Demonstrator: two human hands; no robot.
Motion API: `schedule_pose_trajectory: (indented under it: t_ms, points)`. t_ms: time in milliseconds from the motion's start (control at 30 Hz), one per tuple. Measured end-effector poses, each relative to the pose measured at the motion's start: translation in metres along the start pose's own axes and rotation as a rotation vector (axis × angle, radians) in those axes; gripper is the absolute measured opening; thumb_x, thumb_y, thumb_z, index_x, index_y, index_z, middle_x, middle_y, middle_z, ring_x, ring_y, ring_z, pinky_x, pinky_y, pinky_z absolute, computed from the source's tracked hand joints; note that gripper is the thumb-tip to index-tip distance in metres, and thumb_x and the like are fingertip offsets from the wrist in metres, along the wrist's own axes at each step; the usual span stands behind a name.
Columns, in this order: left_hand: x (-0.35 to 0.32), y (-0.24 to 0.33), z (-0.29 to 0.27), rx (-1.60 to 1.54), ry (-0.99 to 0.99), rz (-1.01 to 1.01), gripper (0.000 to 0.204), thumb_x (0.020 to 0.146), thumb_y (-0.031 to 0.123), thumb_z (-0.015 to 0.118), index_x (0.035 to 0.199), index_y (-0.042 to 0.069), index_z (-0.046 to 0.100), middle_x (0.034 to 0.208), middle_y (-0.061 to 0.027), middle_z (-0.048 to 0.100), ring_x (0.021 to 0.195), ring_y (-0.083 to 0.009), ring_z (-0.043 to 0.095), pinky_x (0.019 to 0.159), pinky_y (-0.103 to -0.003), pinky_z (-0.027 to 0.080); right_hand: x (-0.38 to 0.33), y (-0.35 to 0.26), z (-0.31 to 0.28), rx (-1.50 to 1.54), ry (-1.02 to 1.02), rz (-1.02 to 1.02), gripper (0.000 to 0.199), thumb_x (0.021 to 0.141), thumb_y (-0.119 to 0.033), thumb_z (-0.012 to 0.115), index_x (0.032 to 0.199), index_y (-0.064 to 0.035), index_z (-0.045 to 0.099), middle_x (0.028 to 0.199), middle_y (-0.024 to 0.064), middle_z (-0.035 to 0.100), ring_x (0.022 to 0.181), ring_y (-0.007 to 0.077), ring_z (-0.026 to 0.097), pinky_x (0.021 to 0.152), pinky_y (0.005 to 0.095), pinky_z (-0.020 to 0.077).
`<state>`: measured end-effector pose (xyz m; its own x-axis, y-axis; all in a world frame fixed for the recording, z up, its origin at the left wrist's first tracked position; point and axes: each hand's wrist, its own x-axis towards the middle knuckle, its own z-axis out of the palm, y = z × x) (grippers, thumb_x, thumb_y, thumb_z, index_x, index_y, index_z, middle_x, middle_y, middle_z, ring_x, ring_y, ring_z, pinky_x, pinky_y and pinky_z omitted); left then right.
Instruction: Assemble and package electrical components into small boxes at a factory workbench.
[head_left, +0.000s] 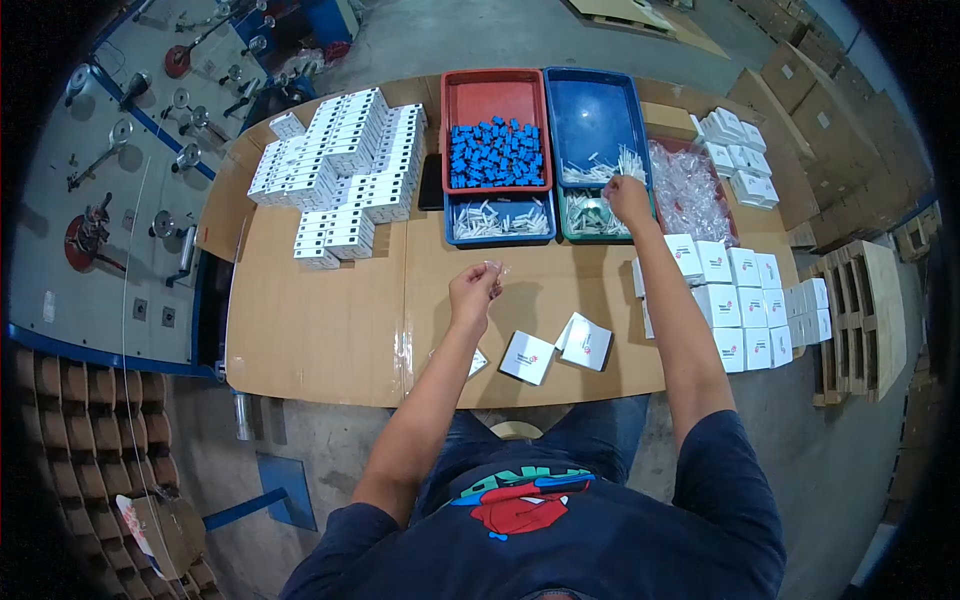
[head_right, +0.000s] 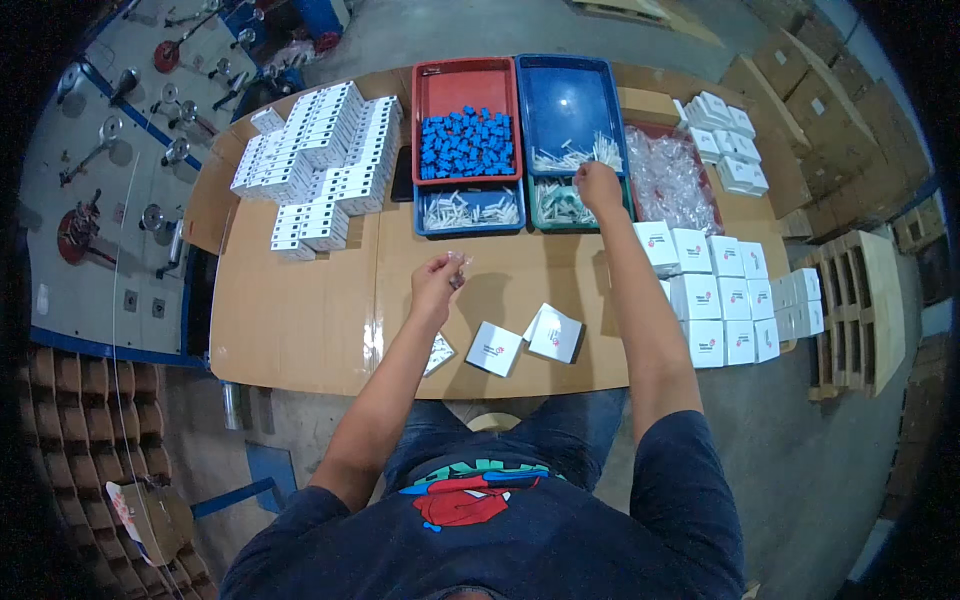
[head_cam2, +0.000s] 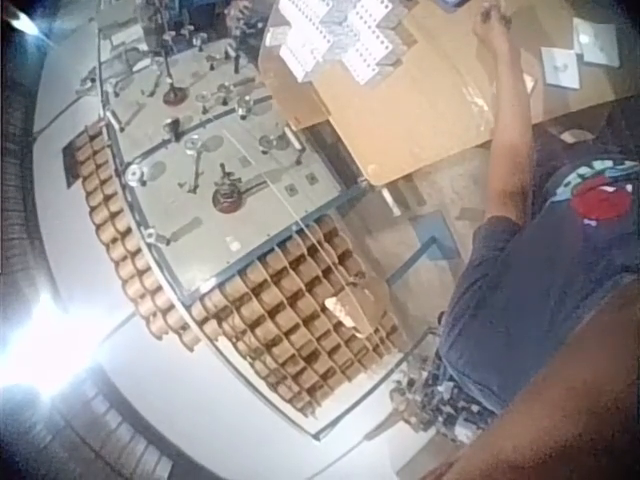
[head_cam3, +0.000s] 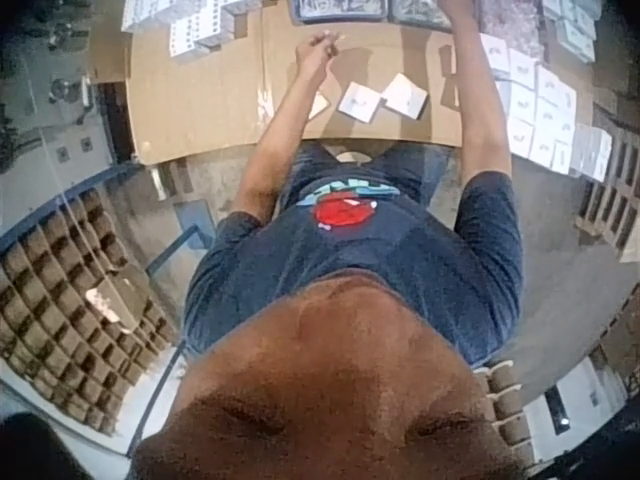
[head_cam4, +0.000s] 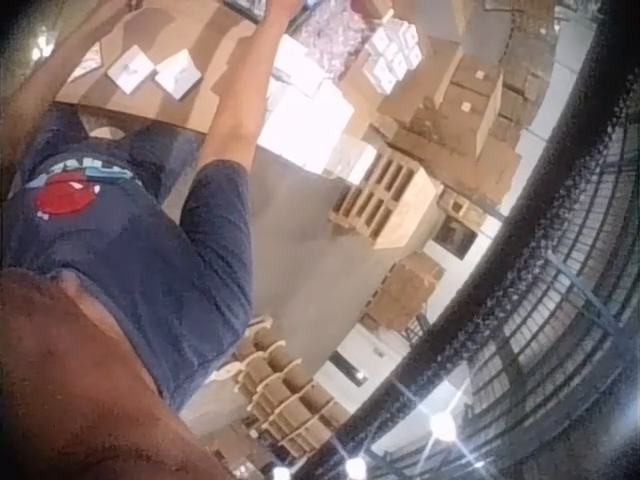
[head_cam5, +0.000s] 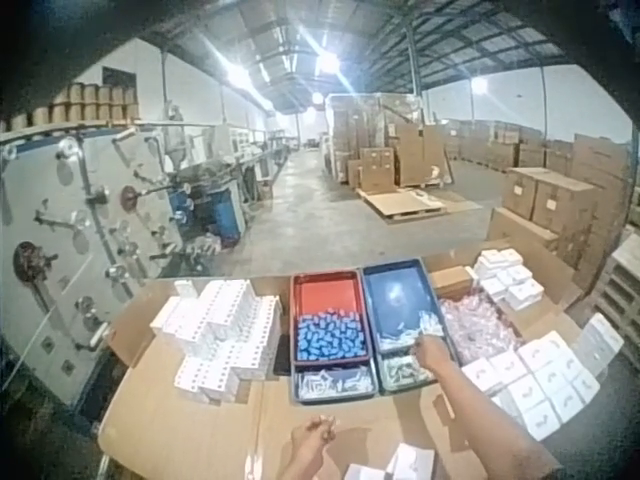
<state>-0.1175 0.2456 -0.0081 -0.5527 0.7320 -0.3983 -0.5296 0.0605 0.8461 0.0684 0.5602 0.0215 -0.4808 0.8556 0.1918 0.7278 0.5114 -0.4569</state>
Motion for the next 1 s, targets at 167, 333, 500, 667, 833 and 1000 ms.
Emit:
schedule_pose_trajectory:
  t_ms: [167, 333, 500, 667, 833, 1000]
  points:
    - [-0.011, 0.008, 0.011, 0.202, 0.036, 0.144, 0.017, 0.097, 0.020, 0.066, 0.093, 0.004, 0.071, 0.084, 0.0001, 0.067, 0.066, -0.0061, 0.055, 0.060, -0.024, 0.049, 0.001, 0.015, 0.003, -0.017, 0.056, -0.047, 0.013, 0.084, -0.013, 0.065, 0.092, -0.0076, 0.074, 0.092, 0.0193, 0.071, 0.091, 0.0385, 0.068, 0.080, 0.0460, 0.0542]
    - [0.000, 0.002, -0.003, 0.365, 0.074, 0.250, 0.024, 0.100, 0.019, 0.057, 0.094, -0.001, 0.070, 0.084, -0.0032, 0.069, 0.064, -0.0073, 0.054, 0.058, -0.025, 0.046, -0.007, -0.009, -0.005, 0.002, -0.006, -0.004, 0.015, 0.087, -0.012, 0.063, 0.096, -0.0083, 0.074, 0.094, 0.0200, 0.071, 0.091, 0.0389, 0.068, 0.082, 0.0473, 0.0537]
    - [0.024, -0.011, -0.007, 0.414, 0.167, 0.325, 0.027, 0.100, 0.019, 0.053, 0.096, -0.002, 0.070, 0.085, -0.0078, 0.070, 0.073, -0.0139, 0.061, 0.067, -0.030, 0.049, -0.003, 0.014, 0.004, 0.022, 0.066, -0.107, 0.014, 0.086, -0.008, 0.063, 0.096, -0.0063, 0.073, 0.094, 0.0207, 0.071, 0.092, 0.0396, 0.068, 0.083, 0.0473, 0.0536]
    - [0.031, -0.019, -0.009, 0.549, 0.211, 0.620, 0.021, 0.098, 0.023, 0.062, 0.100, 0.003, 0.068, 0.079, 0.0000, 0.060, 0.064, -0.0067, 0.053, 0.054, -0.023, 0.042, -0.006, 0.009, 0.003, 0.084, 0.059, -0.115, 0.015, 0.085, -0.008, 0.063, 0.096, -0.0031, 0.072, 0.094, 0.0219, 0.071, 0.091, 0.0405, 0.068, 0.081, 0.0462, 0.0534]
    - [0.027, -0.013, -0.004, 0.452, 0.110, 0.328, 0.019, 0.097, 0.021, 0.065, 0.103, 0.003, 0.066, 0.094, -0.0040, 0.065, 0.074, -0.0089, 0.059, 0.061, -0.024, 0.048, -0.007, 0.006, -0.008, 0.097, 0.026, -0.069, 0.014, 0.084, -0.007, 0.063, 0.094, -0.0027, 0.071, 0.092, 0.0222, 0.070, 0.090, 0.0408, 0.068, 0.080, 0.0455, 0.0534]
    - [0.010, 0.003, 0.010, 0.138, 0.018, 0.101, 0.017, 0.098, 0.019, 0.064, 0.106, 0.004, 0.063, 0.101, -0.0074, 0.068, 0.080, -0.0147, 0.066, 0.069, -0.029, 0.057, -0.014, -0.006, -0.016, 0.172, 0.176, -0.059, 0.017, 0.087, -0.013, 0.061, 0.092, -0.0020, 0.072, 0.094, 0.0227, 0.070, 0.092, 0.0389, 0.068, 0.082, 0.0445, 0.0528]
